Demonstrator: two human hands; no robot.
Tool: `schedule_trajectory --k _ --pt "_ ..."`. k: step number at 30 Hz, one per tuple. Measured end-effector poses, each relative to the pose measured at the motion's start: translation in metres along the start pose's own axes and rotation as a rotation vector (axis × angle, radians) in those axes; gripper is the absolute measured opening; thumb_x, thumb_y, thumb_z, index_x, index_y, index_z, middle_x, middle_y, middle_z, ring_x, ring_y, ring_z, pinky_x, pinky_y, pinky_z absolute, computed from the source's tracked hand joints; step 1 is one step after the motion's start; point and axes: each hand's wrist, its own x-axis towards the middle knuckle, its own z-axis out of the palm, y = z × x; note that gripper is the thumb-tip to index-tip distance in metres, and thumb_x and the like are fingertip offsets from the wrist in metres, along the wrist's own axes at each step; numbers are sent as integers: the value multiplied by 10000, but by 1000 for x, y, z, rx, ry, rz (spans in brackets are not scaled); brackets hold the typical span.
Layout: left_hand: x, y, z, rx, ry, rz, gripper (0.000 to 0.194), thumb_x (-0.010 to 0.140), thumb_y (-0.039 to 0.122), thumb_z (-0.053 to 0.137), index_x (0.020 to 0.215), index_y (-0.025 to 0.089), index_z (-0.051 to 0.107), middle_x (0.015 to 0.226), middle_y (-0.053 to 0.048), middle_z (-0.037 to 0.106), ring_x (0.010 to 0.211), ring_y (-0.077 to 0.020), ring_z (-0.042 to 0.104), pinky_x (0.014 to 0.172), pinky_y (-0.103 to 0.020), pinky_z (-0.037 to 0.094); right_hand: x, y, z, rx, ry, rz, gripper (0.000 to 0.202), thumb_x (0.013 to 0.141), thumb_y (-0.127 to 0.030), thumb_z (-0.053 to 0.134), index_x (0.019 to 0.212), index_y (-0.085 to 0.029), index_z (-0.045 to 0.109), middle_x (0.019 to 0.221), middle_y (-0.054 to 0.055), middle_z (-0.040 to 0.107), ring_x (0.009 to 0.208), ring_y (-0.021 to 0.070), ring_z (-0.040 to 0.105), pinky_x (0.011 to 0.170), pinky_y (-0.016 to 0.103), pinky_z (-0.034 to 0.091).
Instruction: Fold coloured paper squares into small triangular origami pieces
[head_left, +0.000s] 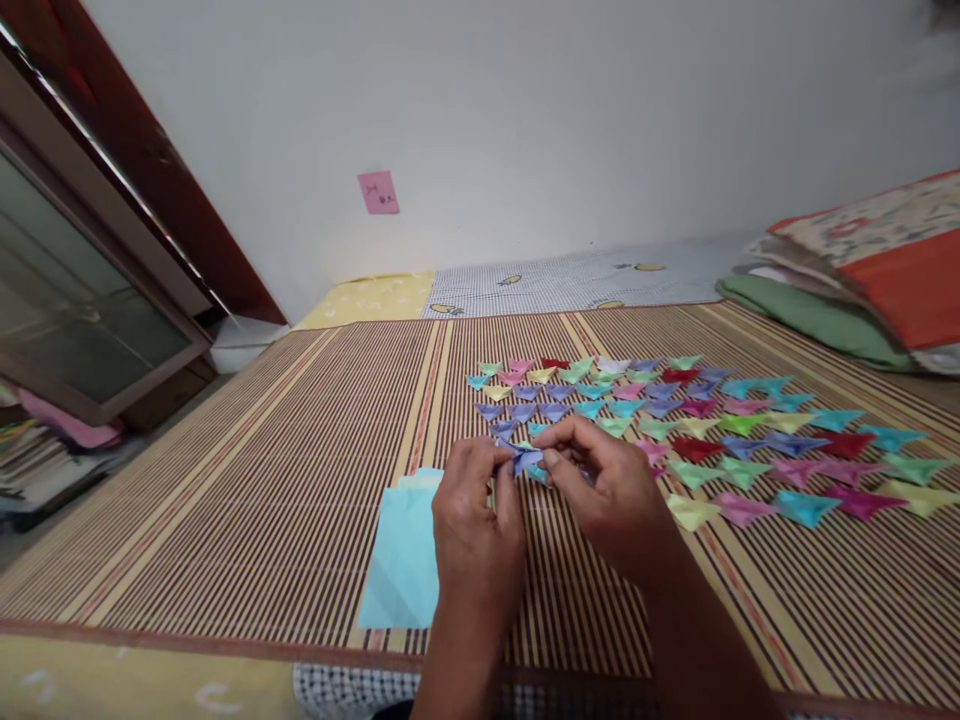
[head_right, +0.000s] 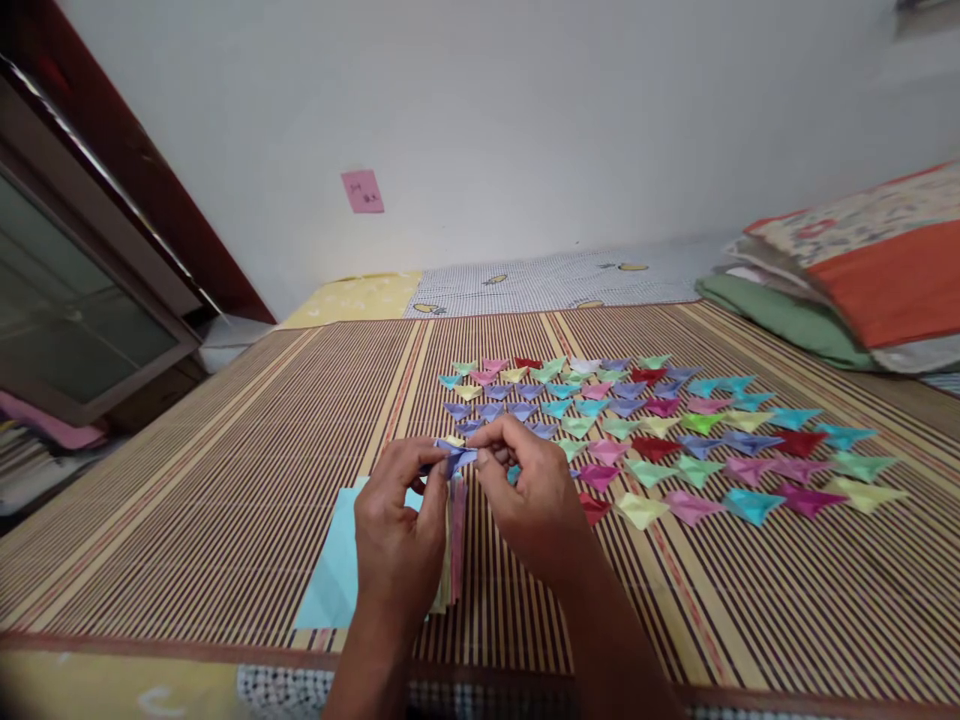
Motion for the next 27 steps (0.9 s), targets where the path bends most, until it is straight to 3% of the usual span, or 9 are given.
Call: schedule_trajectory --k 4,12,27 --pt "1 0 0 -13 -8 -18 188 936 18 568 924 181 661 909 -44 652 863 -177 623 743 -312 499 1 0 0 -11 -9 -49 128 907 -184 529 864 -194 650 732 3 627 665 168 584 609 306 448" --pt "1 0 -5 -63 -87 -97 182 922 28 559 907 186 648 914 -32 659 831 -158 618 687 -270 487 -2 1 13 -160 52 -317 156 879 -83 558 918 -178 675 952 70 610 949 232 610 847 408 509" --pt "1 1 -7 -274 -195 -383 89 915 169 568 943 196 648 879 -35 673 773 -185 612 735 -318 492 -2 2 13 -208 -4 -272 139 864 -56 561 829 -189 583 921 64 596 910 248 575 800 419 476"
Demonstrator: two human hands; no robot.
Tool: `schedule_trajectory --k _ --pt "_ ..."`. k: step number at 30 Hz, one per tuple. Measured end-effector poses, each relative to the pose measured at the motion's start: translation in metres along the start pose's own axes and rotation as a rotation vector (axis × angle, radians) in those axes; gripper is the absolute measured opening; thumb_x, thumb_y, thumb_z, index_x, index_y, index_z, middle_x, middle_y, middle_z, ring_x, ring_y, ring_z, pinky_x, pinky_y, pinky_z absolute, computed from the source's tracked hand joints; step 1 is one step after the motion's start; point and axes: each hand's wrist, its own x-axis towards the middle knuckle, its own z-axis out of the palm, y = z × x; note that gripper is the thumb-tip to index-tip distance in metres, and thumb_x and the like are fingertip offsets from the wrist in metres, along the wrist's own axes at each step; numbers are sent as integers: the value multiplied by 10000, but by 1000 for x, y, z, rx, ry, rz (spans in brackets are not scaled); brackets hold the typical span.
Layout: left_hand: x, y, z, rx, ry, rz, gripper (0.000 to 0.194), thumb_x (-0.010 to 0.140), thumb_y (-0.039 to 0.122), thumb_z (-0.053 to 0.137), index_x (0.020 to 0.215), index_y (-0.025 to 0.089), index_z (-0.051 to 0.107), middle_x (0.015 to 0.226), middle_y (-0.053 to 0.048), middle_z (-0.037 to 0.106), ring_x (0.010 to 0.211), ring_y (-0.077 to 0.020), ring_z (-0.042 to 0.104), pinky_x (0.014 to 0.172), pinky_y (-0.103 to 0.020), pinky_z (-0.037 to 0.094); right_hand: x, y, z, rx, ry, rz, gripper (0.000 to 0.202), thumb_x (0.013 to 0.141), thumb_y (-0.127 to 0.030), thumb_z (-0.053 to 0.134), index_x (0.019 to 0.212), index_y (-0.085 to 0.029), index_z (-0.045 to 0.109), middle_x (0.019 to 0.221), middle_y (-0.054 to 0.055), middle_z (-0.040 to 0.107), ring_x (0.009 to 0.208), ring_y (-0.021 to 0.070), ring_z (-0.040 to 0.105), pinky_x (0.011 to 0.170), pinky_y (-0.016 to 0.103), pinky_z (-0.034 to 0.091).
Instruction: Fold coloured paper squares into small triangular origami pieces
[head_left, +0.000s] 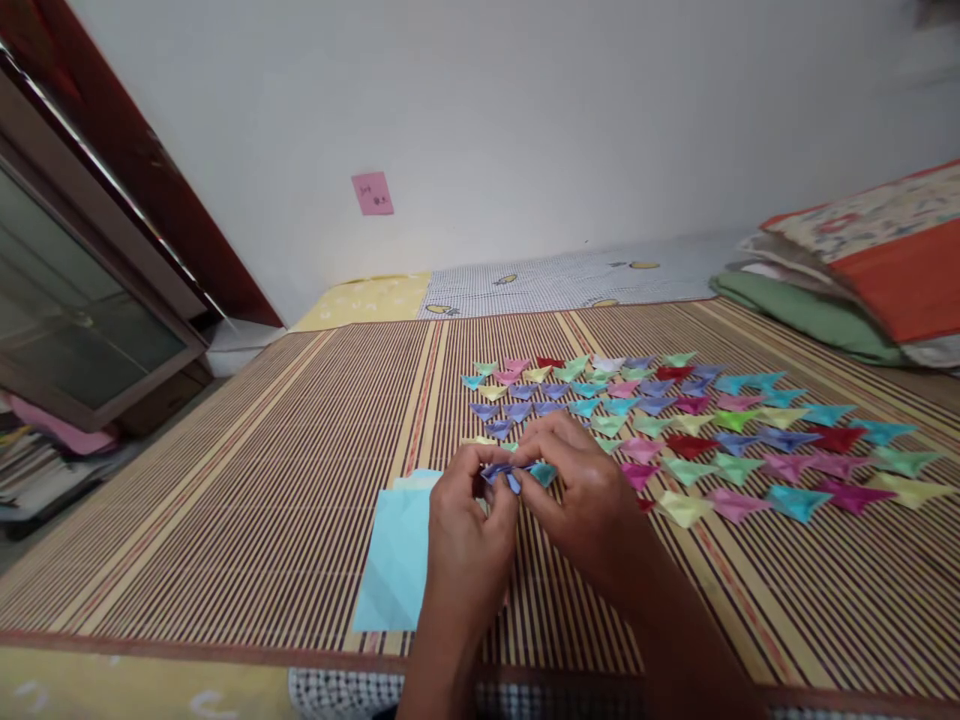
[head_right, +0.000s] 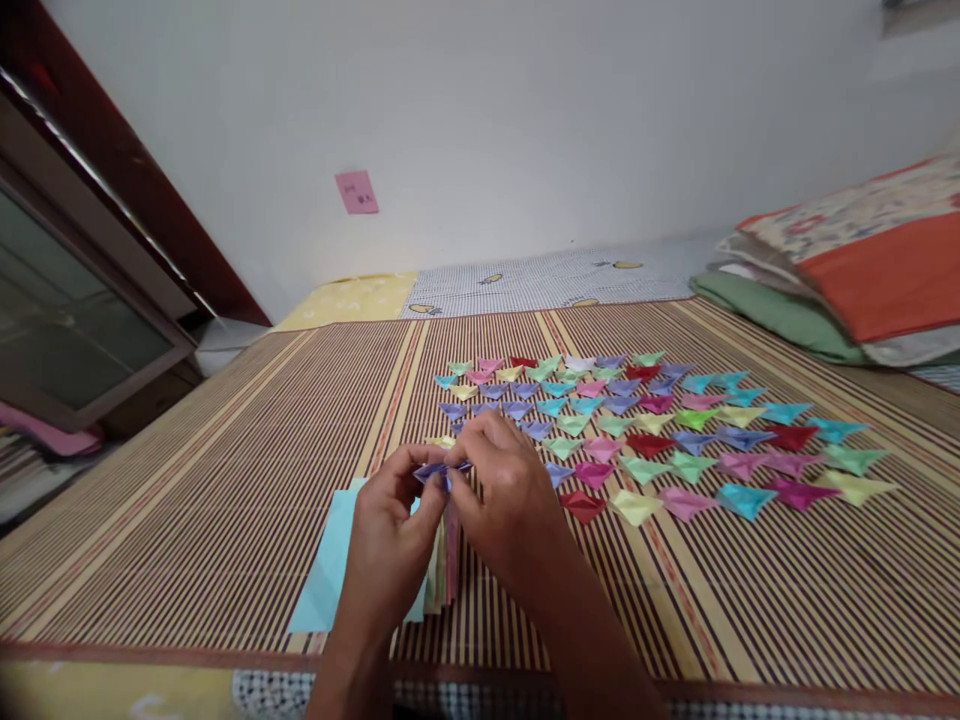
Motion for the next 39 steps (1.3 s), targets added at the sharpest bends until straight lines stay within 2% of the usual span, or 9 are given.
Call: schedule_trajectory --k 5,13,19,24,28,31,35,39 --pt "0 2 -2 -129 -23 -78 157 986 253 519 939 200 659 790 -1 650 725 -167 584 724 -289 474 -1 0 -2 -19 -27 -25 155 879 -44 556 815 -182 585 902 65 604 889 246 577 777 400 462" --pt "0 0 -2 -163 -19 -113 119 948 284 594 909 194 662 719 12 608 687 -166 551 699 -288 459 0 -2 -6 -121 -56 -79 214 892 -47 550 752 -208 539 828 45 631 833 233 584 758 377 438" --pt "2 -1 -2 -155 -48 -117 128 940 292 605 880 195 663 720 9 601 674 -163 536 680 -287 452 1 -3 -10 -202 -90 -126 226 930 -83 587 744 -207 555 778 39 628 816 239 530 756 379 424" --pt "2 -1 -1 -138 -46 -117 116 935 290 607 882 202 661 646 35 514 637 -160 512 693 -295 467 -1 -5 -9 -238 -91 -70 162 876 -59 651 780 -181 602 846 66 625 860 255 506 774 391 433" --pt "1 2 -1 -115 -44 -118 127 939 278 582 861 204 650 575 61 445 551 -144 460 677 -302 483 -1 -4 -7 -241 -97 -88 175 885 -68 650 757 -181 609 836 63 618 850 253 505 769 393 429" --pt "1 4 0 -131 -19 -137 123 943 276 564 892 199 645 608 41 521 600 -154 542 649 -284 488 0 -5 -7 -223 -100 -95 175 883 -59 647 759 -177 612 859 66 623 863 254 511 772 395 437" --pt "1 4 1 -249 -12 -154 121 916 245 586 1014 183 617 845 -35 700 760 -172 672 674 -275 531 1 -6 -5 -196 -104 -103 183 880 -41 631 757 -174 616 936 88 645 928 273 530 810 419 462" --pt "1 3 2 -237 -22 -123 110 924 228 586 1015 180 624 908 -53 727 781 -167 689 702 -280 545 0 -5 -1 -192 -92 -87 182 857 -40 651 748 -180 608 928 86 648 941 284 544 821 433 470"
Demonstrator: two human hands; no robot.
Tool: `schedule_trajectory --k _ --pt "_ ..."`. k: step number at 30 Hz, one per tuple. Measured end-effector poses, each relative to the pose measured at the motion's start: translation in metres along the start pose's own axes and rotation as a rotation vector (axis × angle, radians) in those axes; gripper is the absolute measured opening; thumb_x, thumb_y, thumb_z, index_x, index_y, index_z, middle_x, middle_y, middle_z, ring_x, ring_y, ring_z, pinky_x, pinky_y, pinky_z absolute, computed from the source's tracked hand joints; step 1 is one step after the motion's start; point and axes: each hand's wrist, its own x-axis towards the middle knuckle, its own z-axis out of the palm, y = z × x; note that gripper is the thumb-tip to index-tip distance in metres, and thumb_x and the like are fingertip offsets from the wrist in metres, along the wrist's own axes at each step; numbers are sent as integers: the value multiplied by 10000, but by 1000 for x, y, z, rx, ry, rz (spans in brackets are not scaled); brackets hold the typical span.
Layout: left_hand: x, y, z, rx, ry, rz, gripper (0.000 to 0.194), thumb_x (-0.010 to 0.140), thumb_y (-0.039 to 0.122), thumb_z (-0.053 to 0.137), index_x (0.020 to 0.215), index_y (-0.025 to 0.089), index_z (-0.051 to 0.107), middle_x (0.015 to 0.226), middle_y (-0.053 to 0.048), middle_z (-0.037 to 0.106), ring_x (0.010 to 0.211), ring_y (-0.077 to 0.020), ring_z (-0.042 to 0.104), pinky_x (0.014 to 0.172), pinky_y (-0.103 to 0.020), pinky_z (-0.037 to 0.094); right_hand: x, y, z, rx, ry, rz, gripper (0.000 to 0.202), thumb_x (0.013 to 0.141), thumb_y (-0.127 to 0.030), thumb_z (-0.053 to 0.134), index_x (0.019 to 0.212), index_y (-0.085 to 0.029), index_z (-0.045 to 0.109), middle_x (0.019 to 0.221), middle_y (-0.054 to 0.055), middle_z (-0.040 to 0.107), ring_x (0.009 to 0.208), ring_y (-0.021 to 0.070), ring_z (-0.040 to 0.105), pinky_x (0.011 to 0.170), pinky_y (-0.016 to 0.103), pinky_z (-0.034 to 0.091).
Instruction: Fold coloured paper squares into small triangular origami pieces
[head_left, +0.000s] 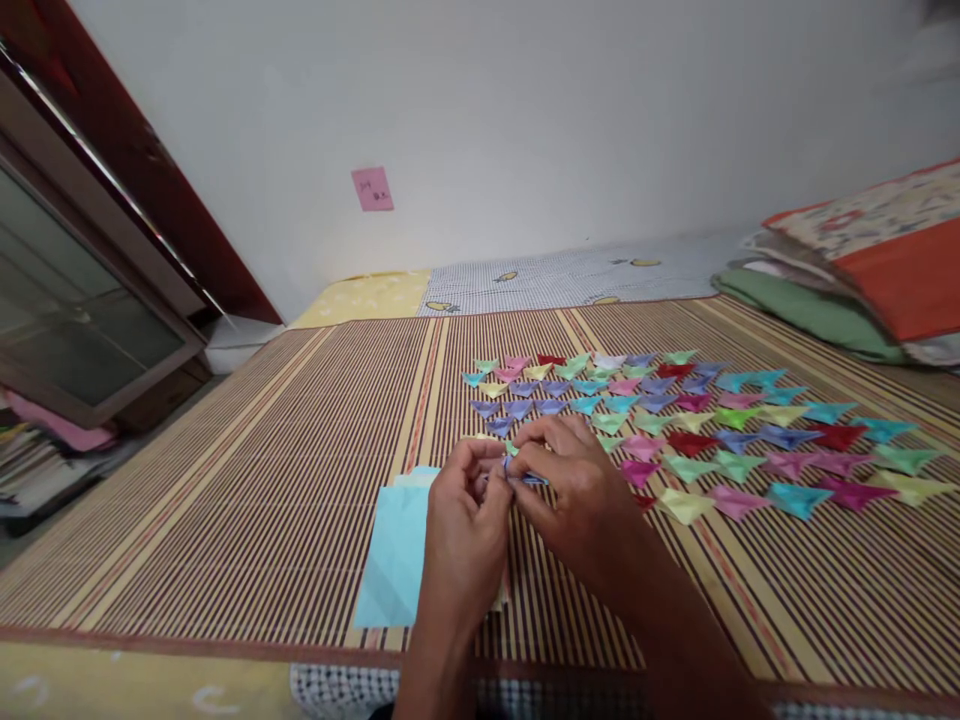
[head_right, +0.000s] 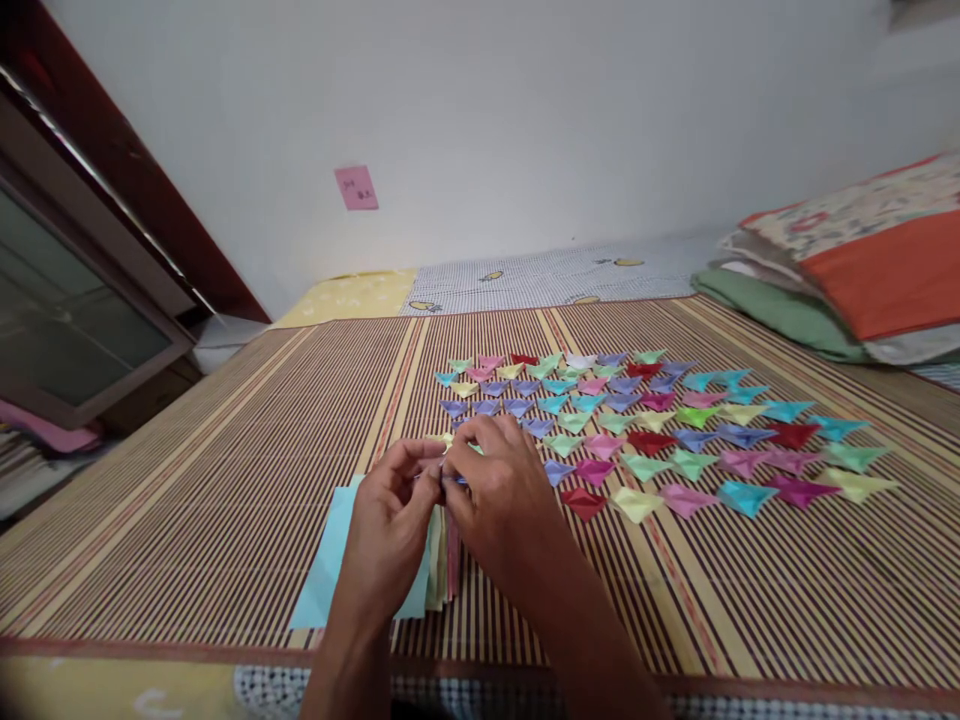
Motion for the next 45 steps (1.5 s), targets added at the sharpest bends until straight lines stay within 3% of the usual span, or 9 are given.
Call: schedule_trajectory --k 10,20,26,32,40,45 --pt "-2 -1 2 141 82 95 145 1014 260 505 963 212 632 910 -28 679 834 -177 645 769 -319 509 0 -1 -1 -14 58 2 225 887 -36 584 729 -196 568 902 80 641 914 268 553 802 415 464" --pt "-1 -1 3 297 -14 234 215 1022 174 414 1022 234 621 950 -37 680 880 -195 647 792 -349 495 0 1 -7 -14 39 5 242 901 -34 566 731 -207 553 885 77 640 895 261 540 796 409 456" --pt "-1 -3 -2 340 -111 145 279 942 71 386 834 219 596 746 4 579 695 -170 553 646 -297 436 -1 2 -5 21 -49 -32 231 930 -44 552 751 -188 576 882 77 636 891 255 545 793 403 451" --pt "1 1 -4 349 -140 74 173 879 100 503 888 211 635 724 12 601 641 -161 539 610 -282 414 -2 8 -4 26 -18 51 223 882 -39 573 737 -202 527 834 56 593 841 243 539 754 388 447" --pt "1 -6 -2 345 -56 66 74 857 139 602 813 195 622 709 12 606 644 -156 536 612 -274 406 -2 5 -8 85 -77 15 220 949 -70 507 776 -203 535 842 57 600 845 238 547 767 382 439" --pt "1 -5 -3 383 -23 156 140 889 128 609 766 194 628 731 14 602 691 -155 547 656 -272 407 -2 5 -10 185 -34 143 125 940 -141 566 831 -201 576 890 53 630 895 239 569 794 382 444"
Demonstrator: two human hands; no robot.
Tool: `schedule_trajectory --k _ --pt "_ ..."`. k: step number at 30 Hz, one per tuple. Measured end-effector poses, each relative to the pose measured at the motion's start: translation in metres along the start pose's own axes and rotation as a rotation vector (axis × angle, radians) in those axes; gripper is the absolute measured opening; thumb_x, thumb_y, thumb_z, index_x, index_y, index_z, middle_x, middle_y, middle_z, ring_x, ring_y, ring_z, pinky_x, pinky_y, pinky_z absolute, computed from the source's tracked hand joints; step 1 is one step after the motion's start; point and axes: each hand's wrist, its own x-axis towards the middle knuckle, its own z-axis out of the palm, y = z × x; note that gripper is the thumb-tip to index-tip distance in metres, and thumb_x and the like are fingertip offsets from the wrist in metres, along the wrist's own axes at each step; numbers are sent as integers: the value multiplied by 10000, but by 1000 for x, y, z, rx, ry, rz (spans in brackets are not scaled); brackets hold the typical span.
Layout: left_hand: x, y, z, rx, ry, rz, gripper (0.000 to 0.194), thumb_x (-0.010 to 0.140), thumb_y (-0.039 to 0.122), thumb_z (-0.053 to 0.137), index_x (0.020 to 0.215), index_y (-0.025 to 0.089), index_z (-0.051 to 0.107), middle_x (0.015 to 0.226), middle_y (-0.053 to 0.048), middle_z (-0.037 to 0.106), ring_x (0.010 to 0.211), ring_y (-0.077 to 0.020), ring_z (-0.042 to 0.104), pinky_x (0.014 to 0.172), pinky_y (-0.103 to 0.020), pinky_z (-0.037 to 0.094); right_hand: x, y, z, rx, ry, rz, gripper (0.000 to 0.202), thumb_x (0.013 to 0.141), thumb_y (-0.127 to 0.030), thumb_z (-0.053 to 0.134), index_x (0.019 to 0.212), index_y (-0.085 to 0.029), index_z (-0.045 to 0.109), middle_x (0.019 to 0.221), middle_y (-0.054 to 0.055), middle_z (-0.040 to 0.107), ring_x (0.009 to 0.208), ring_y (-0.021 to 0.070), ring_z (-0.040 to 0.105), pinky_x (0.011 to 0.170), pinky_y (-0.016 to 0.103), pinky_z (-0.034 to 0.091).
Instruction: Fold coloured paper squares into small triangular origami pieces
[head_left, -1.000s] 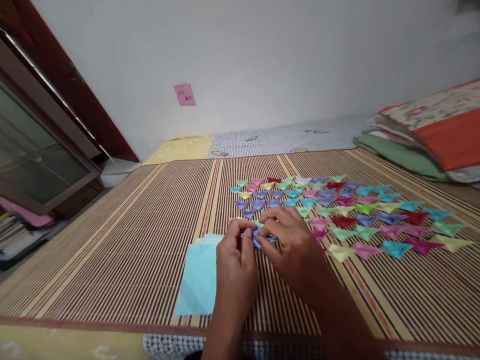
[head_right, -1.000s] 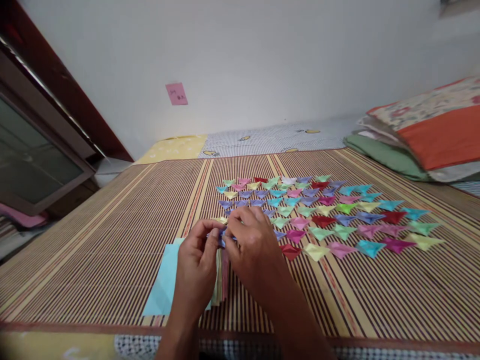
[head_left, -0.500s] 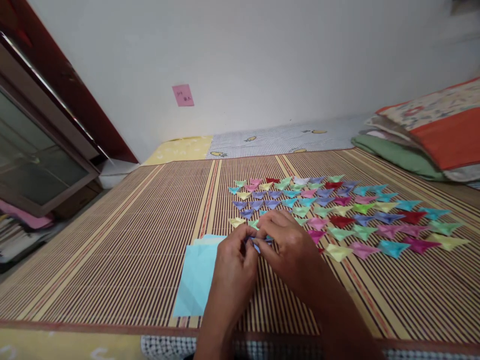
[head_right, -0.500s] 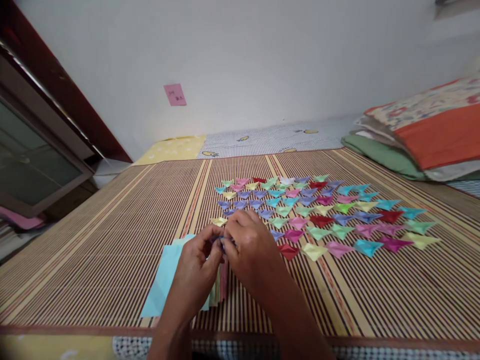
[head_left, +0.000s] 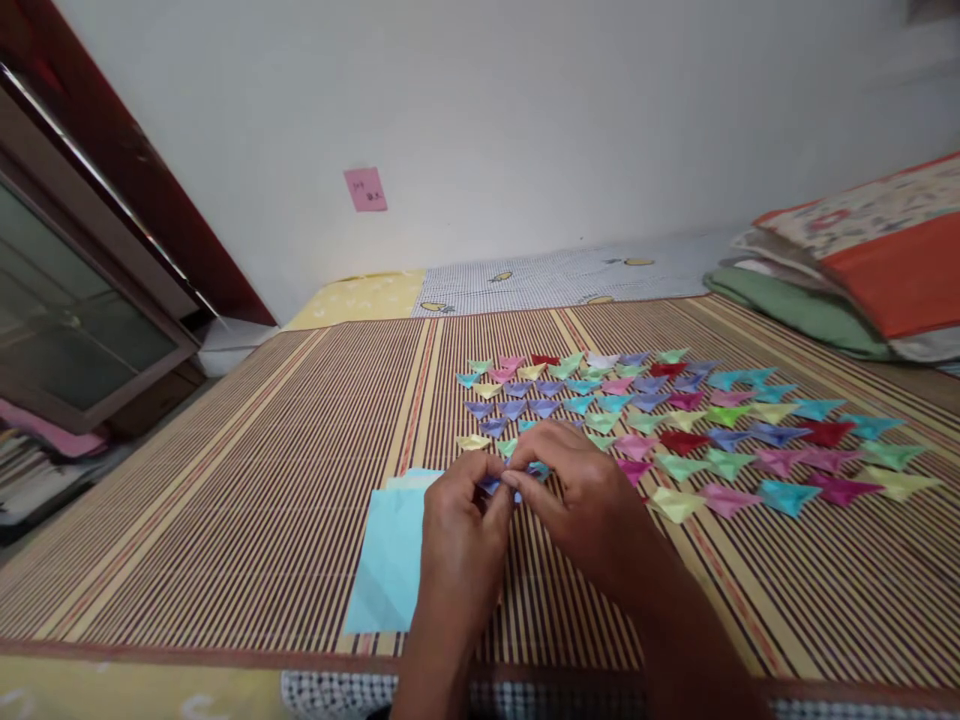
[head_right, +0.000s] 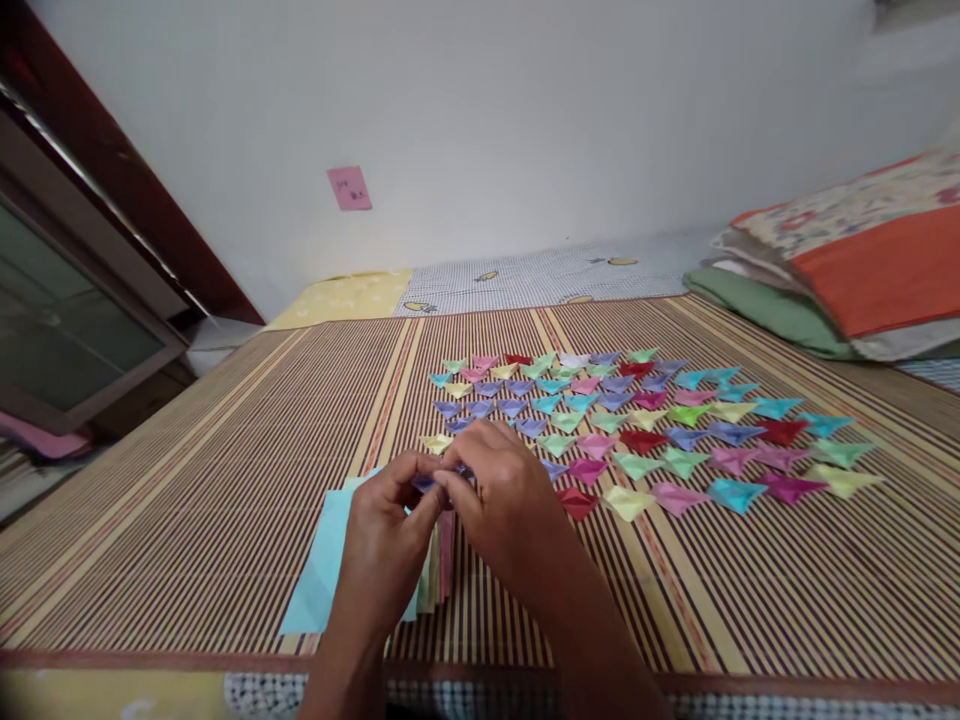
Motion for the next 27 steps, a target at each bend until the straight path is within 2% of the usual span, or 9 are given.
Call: schedule_trajectory --k 3,7,14,20,27 --pt "1 1 0 57 10 76 139 904 110 602 799 191 642 787 1 628 743 -164 578 695 -281 417 0 0 -2 51 49 100 75 926 -187 587 853 -205 587 864 36 626 846 220 574 761 365 438" --pt "0 -3 3 180 36 150 140 915 92 585 822 185 634 828 -21 632 776 -183 589 706 -300 415 0 0 0 7 49 181 111 896 -189 558 786 -209 558 805 35 607 777 208 556 699 347 409" --pt "0 -8 7 223 71 176 169 922 67 550 824 194 603 842 -25 623 788 -192 594 731 -314 433 1 1 0 22 2 274 200 926 -261 536 734 -213 566 686 10 584 632 174 516 613 315 353" --pt "1 -8 7 229 71 180 177 918 64 544 818 202 590 839 -17 616 783 -188 590 718 -307 429 1 8 -2 92 2 276 208 946 -291 537 774 -207 619 684 0 602 645 173 534 640 316 380" --pt "1 -8 7 256 120 206 173 920 59 555 836 199 613 843 -23 628 785 -194 593 714 -313 431 1 6 -6 129 -35 215 221 977 -263 481 800 -206 601 758 11 633 714 179 579 682 319 406"
